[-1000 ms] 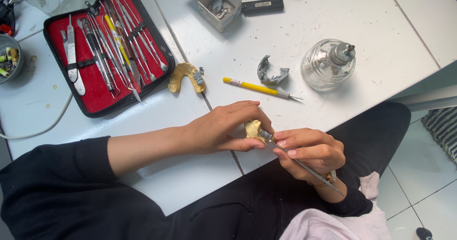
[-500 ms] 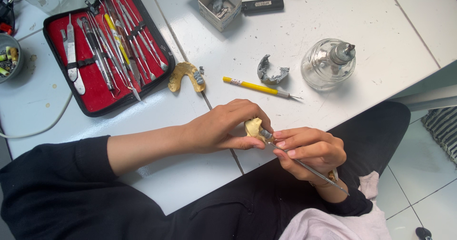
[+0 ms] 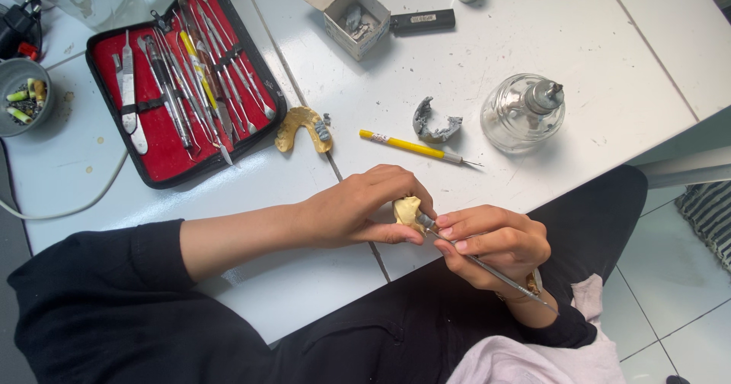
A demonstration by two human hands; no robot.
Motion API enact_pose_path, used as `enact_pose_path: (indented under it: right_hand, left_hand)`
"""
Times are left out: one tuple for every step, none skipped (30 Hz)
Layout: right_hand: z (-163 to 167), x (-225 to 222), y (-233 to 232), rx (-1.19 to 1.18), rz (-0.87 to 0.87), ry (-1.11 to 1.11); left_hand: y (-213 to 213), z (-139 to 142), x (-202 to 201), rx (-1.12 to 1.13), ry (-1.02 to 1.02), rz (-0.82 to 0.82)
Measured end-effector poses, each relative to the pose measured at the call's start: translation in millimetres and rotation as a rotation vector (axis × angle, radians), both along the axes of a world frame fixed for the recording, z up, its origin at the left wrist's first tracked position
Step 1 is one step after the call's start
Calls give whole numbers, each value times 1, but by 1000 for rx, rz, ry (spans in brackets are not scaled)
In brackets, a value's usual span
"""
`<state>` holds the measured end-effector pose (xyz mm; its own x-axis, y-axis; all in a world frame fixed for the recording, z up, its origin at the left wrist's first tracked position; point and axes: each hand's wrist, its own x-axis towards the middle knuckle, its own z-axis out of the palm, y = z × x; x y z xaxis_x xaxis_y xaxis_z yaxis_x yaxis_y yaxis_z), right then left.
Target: The person holds a yellow dental stone impression model in one hand and uses a metal wax carver to sculpt and refine a wax pattern on the model's teeth, occasionally switching tools and repositioning the model on the bench while working.
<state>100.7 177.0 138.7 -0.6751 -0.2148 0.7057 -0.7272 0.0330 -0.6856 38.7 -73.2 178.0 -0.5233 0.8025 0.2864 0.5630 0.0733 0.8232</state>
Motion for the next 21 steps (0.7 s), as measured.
enact_pose_path:
  right_hand:
    - [2,0,1,-3,13,-24]
    - [4,0,1,-5,14,-35]
    - [5,-1,1,-7,14,-45]
    - [6,0,2,-10,14,-57]
    - [7,0,1,-9,11,-50]
    - [7,-1,1,-9,8,-41]
    - [7,-1,1,-8,6,-34]
    - [6,0,0,-6,2,-33]
    - [6,0,0,-3,-2,-29]
    - [6,1,0,0,-4,-27]
    - [6,2,1,24,-2,-27]
    - [7,2,2,49,1,-27]
    - [8,3,2,74,6,-31]
    - [8,4,1,40,17,-47]
    - [9,4,0,5,28,-61]
    - [9,4,-1,-28,41,-76]
    - [10,5,-1,-49,57,-98]
    - [11,6,-1,-69,75,-119]
    - [11,6,-1,-89,91,-137]
    - [11,6,-1,-82,83,-124]
    - [10,6,-2,-79,76,-119]
  left_hand:
    - [0,1,0,7,-4,-3]
    - [0,3,0,3,1,-5]
    - [0,4,-1,-2,7,-8]
    - [0,5,-1,-7,12,-11]
    - [1,5,-1,-4,2,-12]
    - [1,5,-1,-2,-7,-14]
    - [1,5,-1,0,-17,-14]
    - [1,5,-1,4,-21,-14]
    - [0,4,0,8,-22,-14]
    - [0,4,1,12,-24,-13]
    - [-1,3,0,5,-61,-4]
    - [-1,3,-1,-2,-98,6]
    - [-1,4,0,-9,-139,19]
    - [-1,4,2,-11,-121,15]
    - [-1,5,4,-13,-100,12]
    - [-2,5,5,-14,-81,10]
    - [-2,5,7,-13,-90,10]
    - [-3,5,9,-12,-99,12]
    - [-3,4,10,-11,-105,14]
    - [-4,3,10,-4,-85,19]
    - [-4,2,10,1,-73,25]
